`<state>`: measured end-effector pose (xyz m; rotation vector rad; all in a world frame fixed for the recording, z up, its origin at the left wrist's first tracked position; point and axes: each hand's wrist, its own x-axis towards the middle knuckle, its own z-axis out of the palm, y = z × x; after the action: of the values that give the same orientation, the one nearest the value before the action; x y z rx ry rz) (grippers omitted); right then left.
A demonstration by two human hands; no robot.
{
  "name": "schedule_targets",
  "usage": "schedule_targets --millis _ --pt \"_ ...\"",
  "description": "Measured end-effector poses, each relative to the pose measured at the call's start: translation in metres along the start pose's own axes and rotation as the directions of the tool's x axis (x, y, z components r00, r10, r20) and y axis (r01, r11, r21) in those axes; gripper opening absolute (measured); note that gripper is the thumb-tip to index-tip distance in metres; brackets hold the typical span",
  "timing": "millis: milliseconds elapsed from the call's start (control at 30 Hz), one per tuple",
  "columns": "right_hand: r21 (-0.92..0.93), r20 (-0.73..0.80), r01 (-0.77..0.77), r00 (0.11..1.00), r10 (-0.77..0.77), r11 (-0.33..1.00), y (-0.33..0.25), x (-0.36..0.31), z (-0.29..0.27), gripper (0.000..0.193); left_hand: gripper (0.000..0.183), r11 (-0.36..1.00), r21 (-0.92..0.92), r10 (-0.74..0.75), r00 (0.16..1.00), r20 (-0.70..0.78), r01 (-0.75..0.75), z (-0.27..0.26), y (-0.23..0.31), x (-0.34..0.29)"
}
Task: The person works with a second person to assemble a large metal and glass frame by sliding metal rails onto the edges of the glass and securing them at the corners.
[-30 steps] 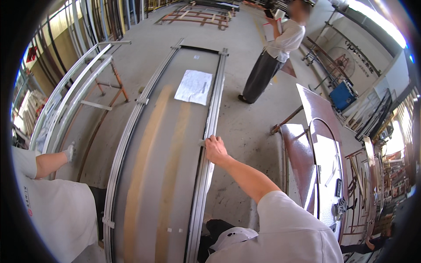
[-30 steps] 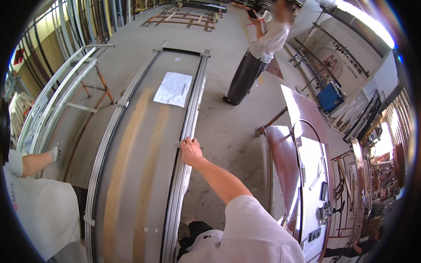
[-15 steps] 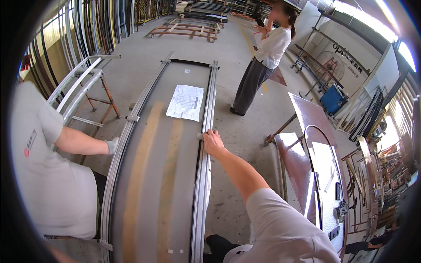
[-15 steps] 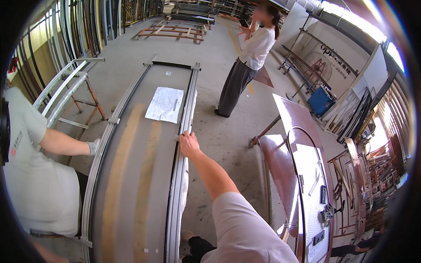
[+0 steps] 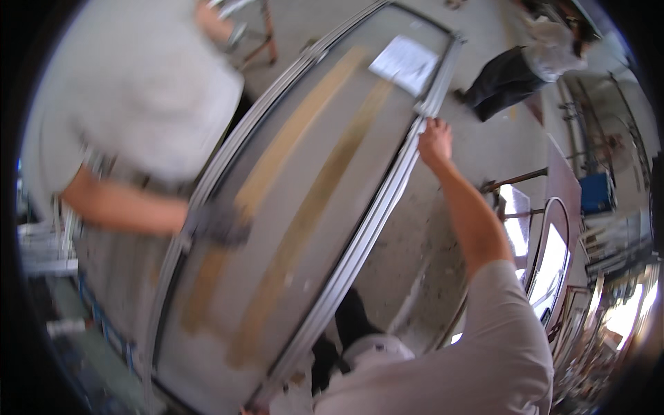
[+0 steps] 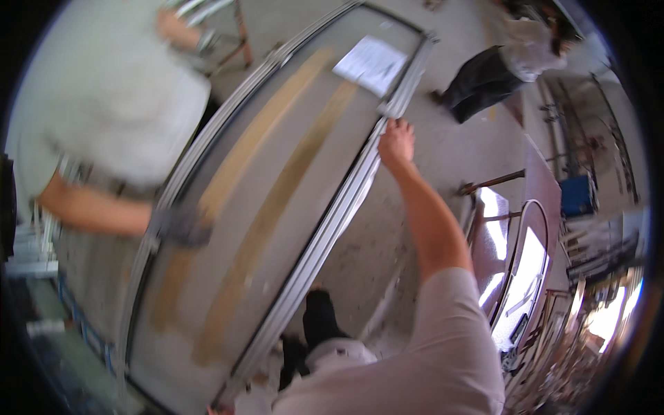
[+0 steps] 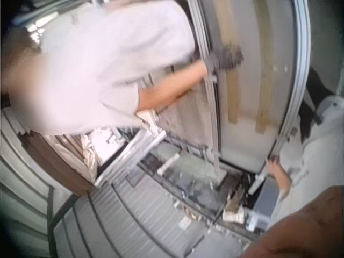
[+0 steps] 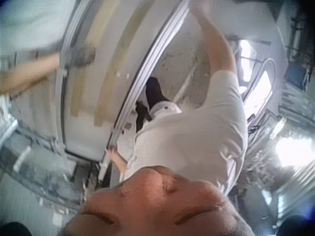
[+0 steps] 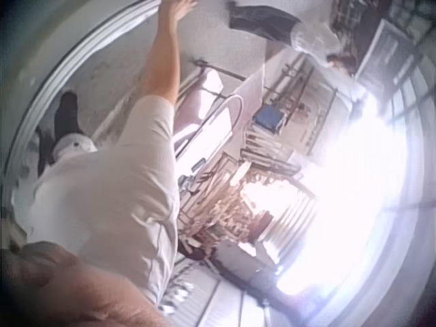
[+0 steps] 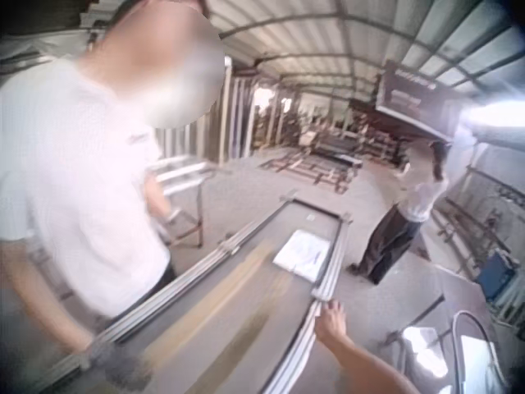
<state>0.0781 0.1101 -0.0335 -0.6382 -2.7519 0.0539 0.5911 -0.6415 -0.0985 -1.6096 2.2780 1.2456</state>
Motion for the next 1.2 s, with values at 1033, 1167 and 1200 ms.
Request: schedule_targets --millis 1033,1167,1200 --pt "0.384 0.536 0.381 0.650 -0.539 0.841 -0.314 -0.543 -0.163 0.027 0.064 0.049 -0.861 -0.241 0.843 0.481 0.506 0.026 0.005 0.008" --pt "0.323 0.523 0.310 0.729 -0.442 0.894 -0.287 -0.495 -0.153 0.021 0.068 0.086 -0.808 -0.180 0.807 0.563 0.583 0.021 -0.008 0.023" --pt "0.293 0.510 0.325 0.742 -0.434 0.899 -0.281 -0.481 -0.152 0.022 0.069 0.097 -0.798 -0.164 0.800 0.577 0.595 0.020 -0.013 0.027"
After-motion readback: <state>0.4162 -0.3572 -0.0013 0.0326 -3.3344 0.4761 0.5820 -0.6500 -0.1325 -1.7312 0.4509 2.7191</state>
